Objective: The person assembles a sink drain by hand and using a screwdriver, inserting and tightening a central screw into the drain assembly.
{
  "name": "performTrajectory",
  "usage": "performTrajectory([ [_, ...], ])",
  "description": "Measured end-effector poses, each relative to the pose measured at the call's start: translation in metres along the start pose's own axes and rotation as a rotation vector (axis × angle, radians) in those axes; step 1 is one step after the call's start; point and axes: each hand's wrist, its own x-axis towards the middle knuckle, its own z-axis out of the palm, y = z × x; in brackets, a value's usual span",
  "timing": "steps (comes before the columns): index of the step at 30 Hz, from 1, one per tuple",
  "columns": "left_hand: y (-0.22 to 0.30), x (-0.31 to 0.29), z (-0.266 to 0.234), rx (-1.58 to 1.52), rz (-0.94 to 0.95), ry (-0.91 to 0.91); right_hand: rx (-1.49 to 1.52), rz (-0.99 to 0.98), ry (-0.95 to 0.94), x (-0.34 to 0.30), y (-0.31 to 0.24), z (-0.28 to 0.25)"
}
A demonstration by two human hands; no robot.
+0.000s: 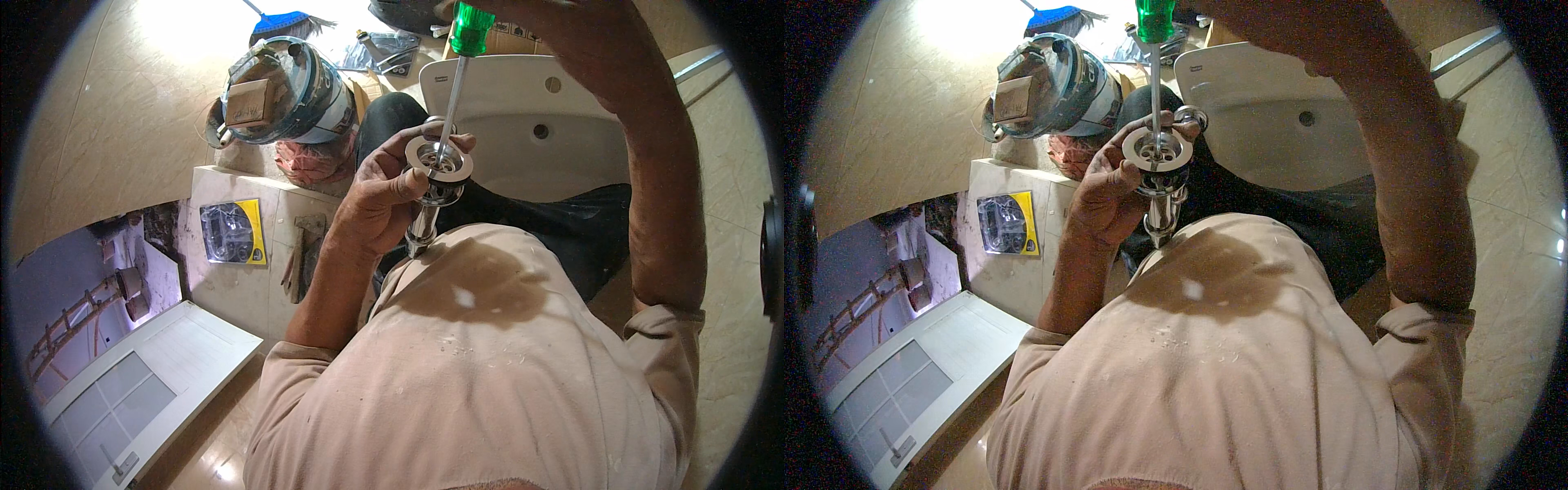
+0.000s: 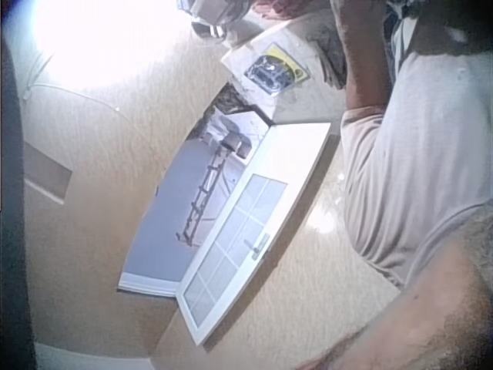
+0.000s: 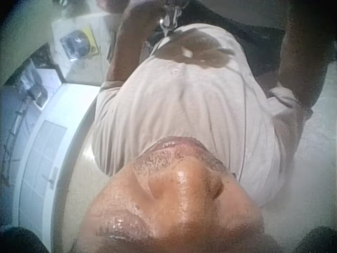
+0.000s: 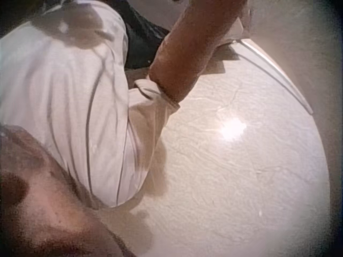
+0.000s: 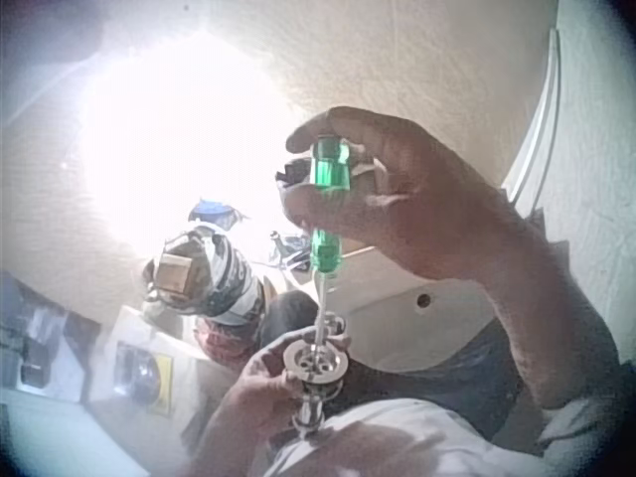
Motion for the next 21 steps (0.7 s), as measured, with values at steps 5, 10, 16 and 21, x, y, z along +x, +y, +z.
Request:
performTrajectory([
  [5,0.000,0.002,-0.001,0.024,0.007,-0.006,0.036,-0.035,0.016,0.004,0.003,0.005],
  [10,0.000,0.003,-0.004,0.018,0.008,-0.019,0.025,0.100,0.070,0.007,0.006,-0.002],
  [16,0.001,0.003,-0.004,0.005,-0.009,-0.028,0.141,-0.050,0.031,0.003,0.018,-0.001],
  [21,0.002,0.004,-0.003,0.016,-0.003,-0.019,-0.154,-0.178,-0.021,0.004,0.021,-0.009],
])
